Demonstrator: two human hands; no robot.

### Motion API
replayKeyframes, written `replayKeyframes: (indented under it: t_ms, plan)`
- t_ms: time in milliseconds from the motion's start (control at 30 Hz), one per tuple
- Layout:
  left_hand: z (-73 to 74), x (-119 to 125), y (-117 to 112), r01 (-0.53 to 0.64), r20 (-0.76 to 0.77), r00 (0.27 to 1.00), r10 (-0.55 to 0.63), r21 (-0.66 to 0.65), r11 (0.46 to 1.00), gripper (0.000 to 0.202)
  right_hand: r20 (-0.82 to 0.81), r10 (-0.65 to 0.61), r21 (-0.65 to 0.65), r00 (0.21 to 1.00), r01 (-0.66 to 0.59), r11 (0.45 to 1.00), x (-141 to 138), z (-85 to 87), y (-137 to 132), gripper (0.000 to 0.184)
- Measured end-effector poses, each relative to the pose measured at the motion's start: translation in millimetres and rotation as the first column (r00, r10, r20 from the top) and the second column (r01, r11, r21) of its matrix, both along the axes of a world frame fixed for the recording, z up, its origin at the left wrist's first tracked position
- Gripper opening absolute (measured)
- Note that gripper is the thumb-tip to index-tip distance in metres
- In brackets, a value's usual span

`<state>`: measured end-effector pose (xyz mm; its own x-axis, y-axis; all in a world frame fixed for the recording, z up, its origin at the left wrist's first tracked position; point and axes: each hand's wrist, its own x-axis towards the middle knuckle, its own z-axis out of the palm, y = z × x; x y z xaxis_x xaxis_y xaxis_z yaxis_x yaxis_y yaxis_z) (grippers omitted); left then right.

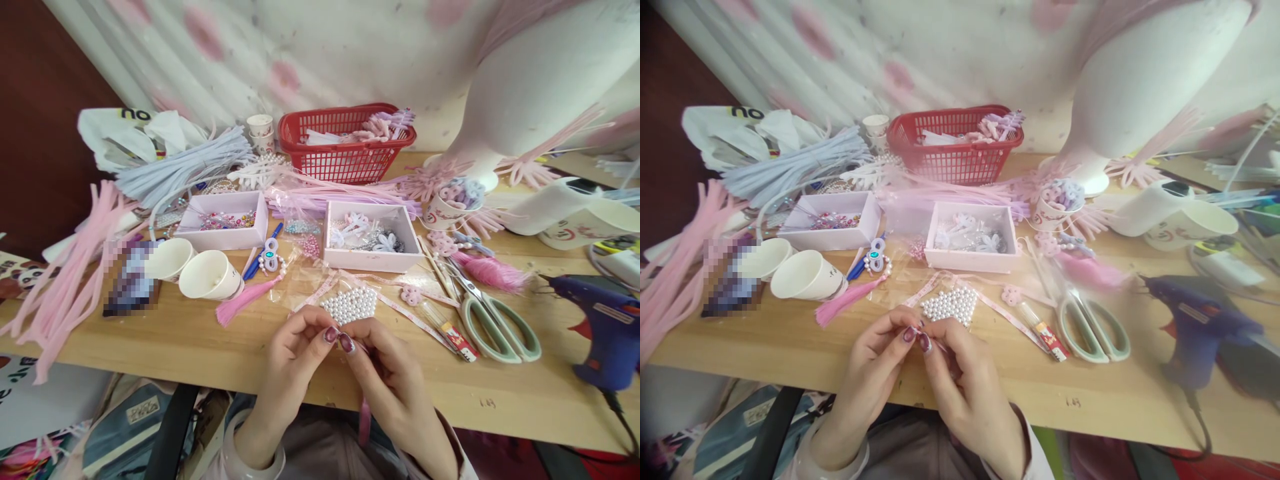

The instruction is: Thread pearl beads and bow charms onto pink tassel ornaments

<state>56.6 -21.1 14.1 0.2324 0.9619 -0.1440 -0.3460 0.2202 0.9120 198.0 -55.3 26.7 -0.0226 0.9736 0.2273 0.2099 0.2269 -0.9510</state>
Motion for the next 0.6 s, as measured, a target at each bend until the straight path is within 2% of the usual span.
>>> replayKeyframes:
  t_ms: [167, 433, 600]
  plan:
    - [-1.5, 0.6, 0.0, 0.004, 0.004, 1.0, -0.004, -0.003, 1.0, 0.011, 0.024, -0.012, 0.016, 1.0, 0.012, 1.0, 0.5, 0.6, -0.5, 0.014]
    - [-2.8, -3.7, 0.1, 0.0, -0.107, 0.994, 0.016, 0.148, 0.989, 0.007, 0.018, -0.001, -0.012, 1.0, 0.001, 1.0, 1.4, -1.1, -1.3, 0.014]
    - [-6.2, -4.8, 0.7, -0.002, -0.108, 0.994, 0.019, 0.149, 0.989, 0.004, 0.02, 0.008, -0.023, 1.0, -0.008, 1.0, 1.6, -1.2, -1.3, 0.014]
